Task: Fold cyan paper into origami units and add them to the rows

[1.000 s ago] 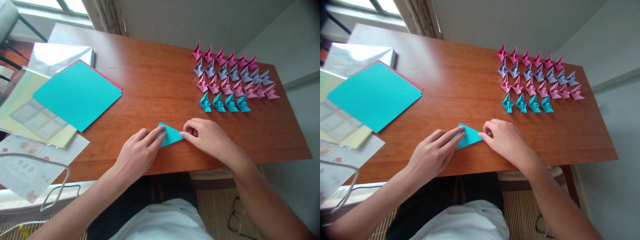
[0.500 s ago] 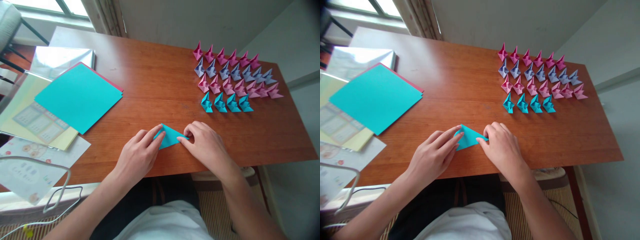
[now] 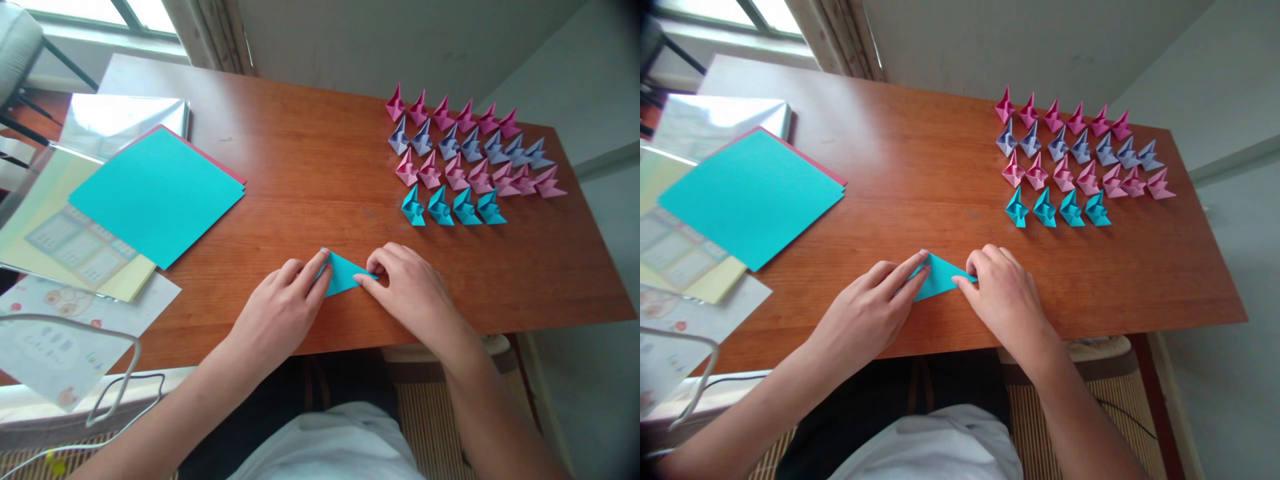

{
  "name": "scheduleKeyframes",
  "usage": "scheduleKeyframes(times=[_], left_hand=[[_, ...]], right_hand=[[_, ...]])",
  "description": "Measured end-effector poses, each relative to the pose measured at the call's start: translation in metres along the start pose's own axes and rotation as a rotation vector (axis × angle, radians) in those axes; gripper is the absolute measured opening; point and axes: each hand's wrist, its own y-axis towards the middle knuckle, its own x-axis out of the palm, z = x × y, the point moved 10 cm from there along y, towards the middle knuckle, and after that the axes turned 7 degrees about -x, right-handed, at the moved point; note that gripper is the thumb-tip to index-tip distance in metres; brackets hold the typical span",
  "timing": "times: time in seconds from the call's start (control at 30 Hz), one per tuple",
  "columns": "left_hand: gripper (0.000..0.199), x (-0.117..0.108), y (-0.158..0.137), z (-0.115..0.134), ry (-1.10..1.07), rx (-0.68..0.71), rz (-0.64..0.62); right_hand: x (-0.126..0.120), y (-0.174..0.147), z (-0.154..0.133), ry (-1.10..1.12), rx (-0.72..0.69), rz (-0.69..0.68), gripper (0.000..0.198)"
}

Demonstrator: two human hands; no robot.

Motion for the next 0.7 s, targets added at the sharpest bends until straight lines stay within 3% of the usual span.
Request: scheduleKeyframes(times=[0.7], left_hand=[[0.045, -0.0003, 0.0008, -0.0037, -0.018, -0.091, 0.022]], right_hand=[[0.001, -0.0026, 0.0009, 0.019, -0.027, 0.069, 0.021]])
